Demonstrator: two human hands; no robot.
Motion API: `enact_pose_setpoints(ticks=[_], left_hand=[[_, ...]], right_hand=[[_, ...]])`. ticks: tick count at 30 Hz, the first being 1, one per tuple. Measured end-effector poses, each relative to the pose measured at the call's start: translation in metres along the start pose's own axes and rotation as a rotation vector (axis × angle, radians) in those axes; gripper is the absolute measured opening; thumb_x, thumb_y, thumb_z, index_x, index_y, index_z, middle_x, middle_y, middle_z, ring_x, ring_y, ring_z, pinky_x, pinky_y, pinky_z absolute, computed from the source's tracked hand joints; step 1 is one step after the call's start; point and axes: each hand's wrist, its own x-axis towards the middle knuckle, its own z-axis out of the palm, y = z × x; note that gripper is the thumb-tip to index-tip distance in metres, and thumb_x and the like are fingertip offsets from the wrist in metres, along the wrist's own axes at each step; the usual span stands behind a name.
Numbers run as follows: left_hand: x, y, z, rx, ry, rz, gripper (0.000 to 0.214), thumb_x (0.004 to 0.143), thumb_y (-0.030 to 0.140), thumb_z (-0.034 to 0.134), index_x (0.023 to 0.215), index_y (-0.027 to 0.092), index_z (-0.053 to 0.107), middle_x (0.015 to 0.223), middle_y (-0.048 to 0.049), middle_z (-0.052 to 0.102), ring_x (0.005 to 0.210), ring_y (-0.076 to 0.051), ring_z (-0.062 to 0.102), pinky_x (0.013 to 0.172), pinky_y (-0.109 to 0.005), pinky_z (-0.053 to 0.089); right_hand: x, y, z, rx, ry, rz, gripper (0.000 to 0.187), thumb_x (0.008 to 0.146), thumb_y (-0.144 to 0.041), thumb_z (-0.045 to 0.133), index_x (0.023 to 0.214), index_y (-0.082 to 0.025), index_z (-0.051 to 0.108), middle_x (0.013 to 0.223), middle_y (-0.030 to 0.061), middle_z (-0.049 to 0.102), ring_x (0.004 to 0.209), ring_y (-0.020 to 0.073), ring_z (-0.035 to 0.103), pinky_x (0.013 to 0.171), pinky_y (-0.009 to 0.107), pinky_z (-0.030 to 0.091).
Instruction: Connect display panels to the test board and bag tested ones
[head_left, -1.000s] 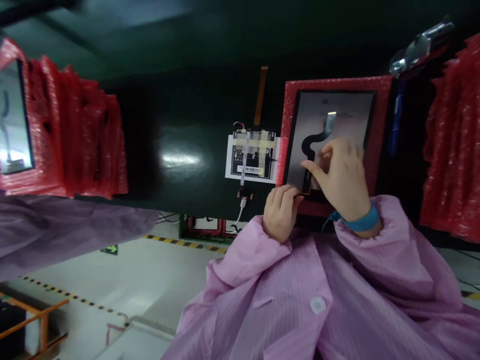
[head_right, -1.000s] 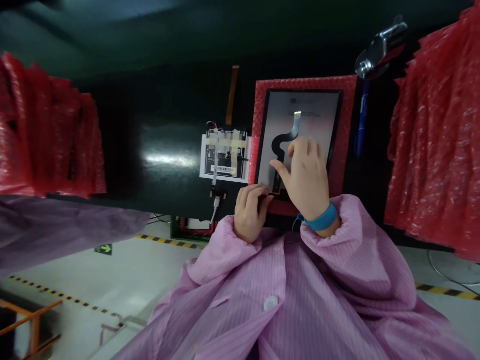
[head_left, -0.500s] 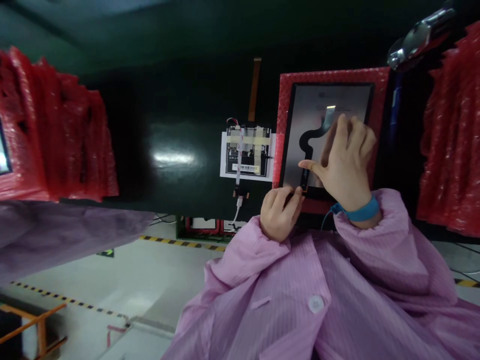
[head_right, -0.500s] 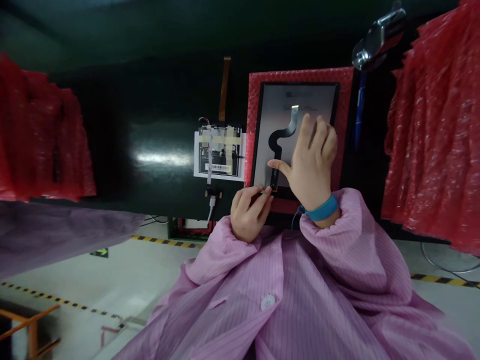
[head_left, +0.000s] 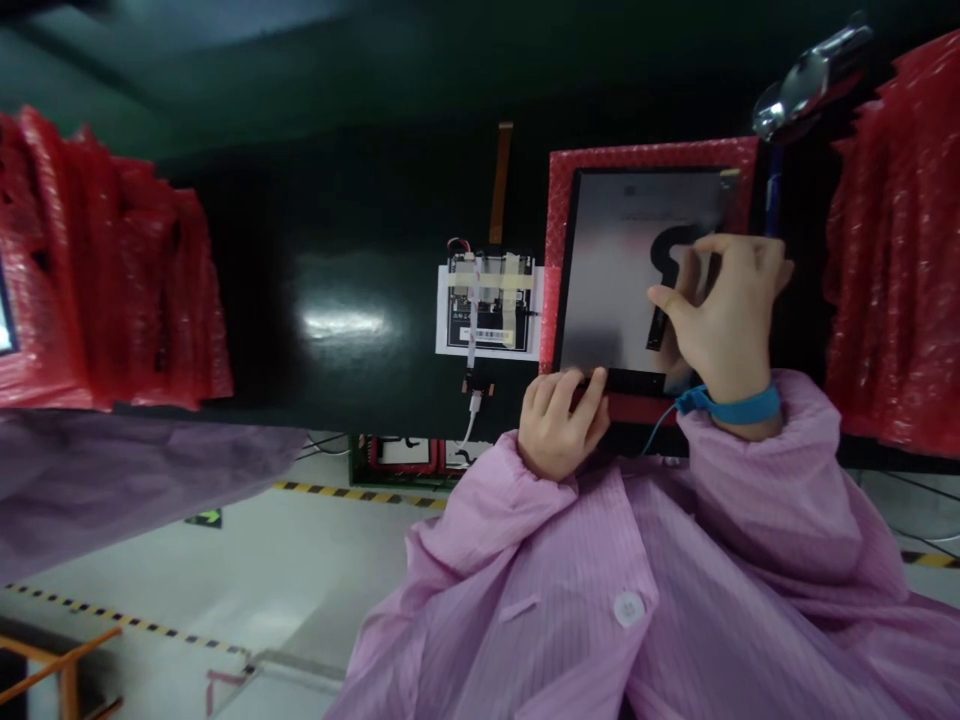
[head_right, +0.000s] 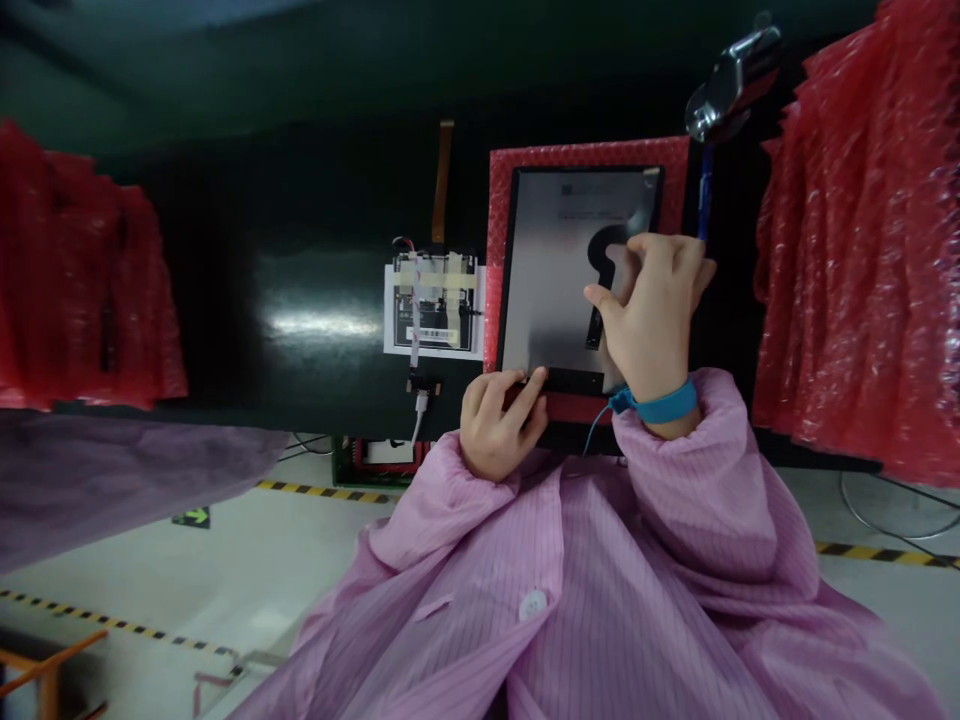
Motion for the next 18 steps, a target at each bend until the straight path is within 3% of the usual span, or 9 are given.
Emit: enact_pose_setpoints(ticks=[3,6,9,12,15,18], left_hand=[[-0.001,-0.001,-0.001,-0.022,0.007,0.015,0.024,0.09,0.021,0.063,0.111,0.014,0.073,0.097,-0.0101,0.071,0.092,-0.021,0.063,0.087,-0.036,0.053],[-0.001,-0.001,-0.001,-0.016,0.01,0.017,0.023,0.089,0.021,0.063,0.109,0.016,0.074,0.098,-0.0094,0.071,0.093,-0.021,0.063,0.089,-0.036,0.052],[-0.001,-0.001,-0.002,-0.011,0.014,0.023,0.022,0.089,0.022,0.063,0.107,0.017,0.074,0.097,-0.0087,0.071,0.092,-0.021,0.063,0.089,-0.036,0.052],[-0.001,0.0,-0.002,-0.039,0.02,0.041,0.02,0.087,0.022,0.064,0.102,0.014,0.074,0.094,-0.0097,0.072,0.092,-0.022,0.064,0.089,-0.038,0.053],[0.0,0.001,-0.003,-0.047,0.021,0.013,0.02,0.086,0.024,0.062,0.099,0.015,0.074,0.094,-0.009,0.072,0.091,-0.022,0.065,0.09,-0.037,0.054],[0.001,0.003,-0.004,-0.019,-0.011,0.004,0.028,0.086,0.025,0.061,0.108,0.015,0.074,0.092,-0.0089,0.071,0.088,-0.021,0.065,0.089,-0.037,0.053]], right_hand=[[0.004,0.009,-0.007,0.135,-0.021,0.063,0.048,0.082,-0.043,0.076,0.119,-0.021,0.056,0.117,0.0154,0.058,0.09,0.0259,0.057,0.082,0.044,0.048],[0.006,0.012,-0.016,0.228,-0.023,0.113,0.049,0.077,-0.034,0.08,0.118,-0.022,0.057,0.095,0.0082,0.064,0.071,0.0194,0.053,0.074,0.038,0.046],[0.008,0.01,-0.026,0.209,-0.074,0.172,0.045,0.075,-0.023,0.081,0.116,-0.021,0.062,0.08,0.004,0.065,0.067,0.0192,0.054,0.075,0.039,0.046],[0.01,0.008,-0.034,0.16,-0.185,0.255,0.047,0.074,-0.014,0.08,0.118,-0.016,0.066,0.08,0.0052,0.068,0.068,0.0188,0.06,0.075,0.04,0.048],[0.007,0.01,-0.042,0.158,-0.208,0.283,0.047,0.072,-0.01,0.08,0.117,-0.016,0.069,0.079,0.004,0.069,0.067,0.0171,0.061,0.069,0.037,0.049],[0.001,0.009,-0.051,0.25,-0.216,0.267,0.025,0.081,-0.016,0.074,0.105,-0.021,0.072,0.076,0.0015,0.067,0.065,0.0149,0.061,0.062,0.033,0.047]])
